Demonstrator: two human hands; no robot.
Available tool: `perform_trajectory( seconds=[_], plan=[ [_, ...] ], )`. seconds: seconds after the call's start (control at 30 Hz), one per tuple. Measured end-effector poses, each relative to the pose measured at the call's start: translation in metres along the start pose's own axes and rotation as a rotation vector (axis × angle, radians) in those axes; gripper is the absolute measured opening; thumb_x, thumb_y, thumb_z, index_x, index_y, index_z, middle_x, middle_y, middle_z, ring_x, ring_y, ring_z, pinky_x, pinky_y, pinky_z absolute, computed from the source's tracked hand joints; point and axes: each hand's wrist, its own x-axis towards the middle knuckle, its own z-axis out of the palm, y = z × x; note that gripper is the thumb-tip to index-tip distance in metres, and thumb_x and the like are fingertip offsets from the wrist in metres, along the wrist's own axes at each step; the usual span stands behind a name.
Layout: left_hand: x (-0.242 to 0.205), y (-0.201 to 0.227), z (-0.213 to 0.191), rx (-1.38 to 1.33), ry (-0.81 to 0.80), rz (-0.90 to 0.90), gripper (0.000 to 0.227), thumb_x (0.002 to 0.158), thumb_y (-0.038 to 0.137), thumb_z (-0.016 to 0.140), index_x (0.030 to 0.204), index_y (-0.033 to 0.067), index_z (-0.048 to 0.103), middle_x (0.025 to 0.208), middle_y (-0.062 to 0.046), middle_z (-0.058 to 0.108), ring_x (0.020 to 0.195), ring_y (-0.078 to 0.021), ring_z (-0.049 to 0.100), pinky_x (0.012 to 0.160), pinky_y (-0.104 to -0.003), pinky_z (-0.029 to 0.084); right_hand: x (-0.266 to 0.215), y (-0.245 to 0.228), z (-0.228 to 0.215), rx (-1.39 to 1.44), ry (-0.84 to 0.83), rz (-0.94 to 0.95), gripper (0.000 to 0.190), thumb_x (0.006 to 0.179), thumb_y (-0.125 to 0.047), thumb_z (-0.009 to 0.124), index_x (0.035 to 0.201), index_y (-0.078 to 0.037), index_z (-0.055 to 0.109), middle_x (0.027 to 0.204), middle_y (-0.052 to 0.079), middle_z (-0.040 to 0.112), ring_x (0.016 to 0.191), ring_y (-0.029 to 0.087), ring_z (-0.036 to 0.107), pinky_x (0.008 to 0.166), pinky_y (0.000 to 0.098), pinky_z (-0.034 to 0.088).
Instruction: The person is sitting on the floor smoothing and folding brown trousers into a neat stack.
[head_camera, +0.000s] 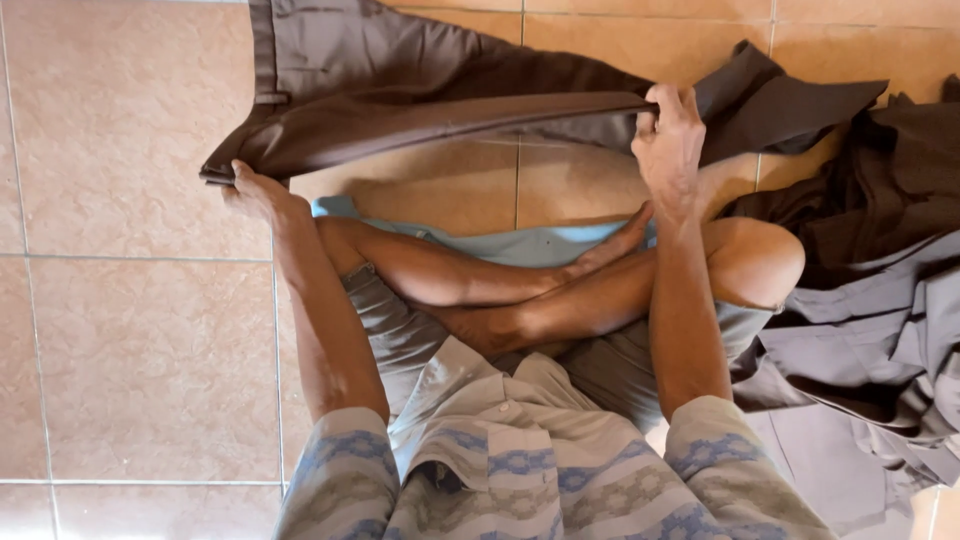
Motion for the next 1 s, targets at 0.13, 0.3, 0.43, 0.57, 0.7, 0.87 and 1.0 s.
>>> perform_trajectory(
  seconds=[0.13, 0.3, 0.43, 0.57, 0.7, 0.87, 1.0],
  plan=[
    [0.034, -0.039, 0.001, 0.289, -0.042, 0.076, 0.067, 0.095, 0.022, 0.072, 0.147, 0.0007, 0.036, 0.15, -0.035, 0.037, 0.142, -0.049, 0.041, 0.115, -0.062, 0.043, -0.005, 0.009, 0.002, -0.14, -0.289, -0.108, 0.028, 0.092, -0.009, 0.073, 0.104, -0.016, 0.049, 0.093, 0.01, 0.06, 0.086, 0.041, 0.07, 0.075, 0.0511, 0.057],
    [-0.132, 0.08, 0.035, 1.099, 0.086, 0.4, 0.113, 0.101, 0.034, 0.087, 0.166, 0.0079, -0.002, 0.167, -0.039, 0.013, 0.153, -0.0479, 0.039, 0.124, -0.07, 0.021, -0.008, -0.01, 0.007, -0.135, -0.352, -0.056, 0.028, 0.088, -0.006, 0.074, 0.103, -0.013, 0.051, 0.095, 0.012, 0.063, 0.08, 0.042, 0.071, 0.07, 0.0513, 0.058],
    [-0.253, 0.07, 0.036, 1.019, -0.65, 0.489, 0.087, 0.093, 0.037, 0.078, 0.158, 0.0103, 0.026, 0.157, -0.016, 0.051, 0.127, -0.0291, 0.062, 0.11, -0.038, 0.042, 0.0, -0.041, 0.0, -0.158, -0.216, -0.1, 0.026, 0.088, -0.008, 0.071, 0.101, -0.016, 0.051, 0.096, 0.01, 0.062, 0.069, 0.041, 0.072, 0.059, 0.0496, 0.059],
    [-0.327, -0.014, 0.029, 1.08, -1.359, 0.586, 0.111, 0.082, 0.047, 0.087, 0.165, 0.0237, 0.018, 0.17, -0.017, 0.027, 0.125, -0.0544, 0.059, 0.107, -0.064, 0.053, 0.002, -0.066, -0.009, -0.169, -0.136, -0.174, 0.026, 0.087, -0.01, 0.069, 0.103, -0.019, 0.051, 0.097, 0.006, 0.059, 0.065, 0.041, 0.072, 0.055, 0.0493, 0.06],
    [-0.284, -0.111, 0.054, 1.046, -1.441, 0.721, 0.058, 0.095, 0.023, 0.068, 0.148, 0.0356, 0.049, 0.149, 0.003, 0.058, 0.118, -0.0327, 0.069, 0.101, -0.047, 0.058, 0.009, -0.086, -0.032, -0.135, -0.15, -0.198, 0.025, 0.088, -0.011, 0.067, 0.104, -0.02, 0.049, 0.097, 0.006, 0.058, 0.066, 0.041, 0.072, 0.057, 0.0502, 0.059],
    [-0.27, 0.044, 0.088, 0.849, -1.284, 1.248, 0.025, 0.099, -0.001, 0.047, 0.112, -0.0024, 0.068, 0.099, -0.013, 0.073, 0.093, -0.0284, 0.075, 0.093, -0.03, 0.061, 0.033, -0.1, -0.051, -0.006, -0.613, -0.276, 0.024, 0.093, -0.025, 0.07, 0.104, -0.009, 0.054, 0.09, 0.018, 0.067, 0.083, 0.048, 0.07, 0.069, 0.0585, 0.054],
    [-0.203, 0.091, 0.107, 0.617, -1.138, 1.581, 0.032, 0.092, -0.006, 0.053, 0.115, 0.0067, 0.071, 0.099, -0.008, 0.073, 0.08, -0.0237, 0.074, 0.063, -0.037, 0.058, 0.049, -0.085, -0.034, -0.175, -0.893, -0.256, 0.042, 0.1, -0.034, 0.064, 0.121, 0.001, 0.071, 0.115, 0.016, 0.07, 0.102, 0.044, 0.067, 0.078, 0.0555, 0.053]
  ],
)
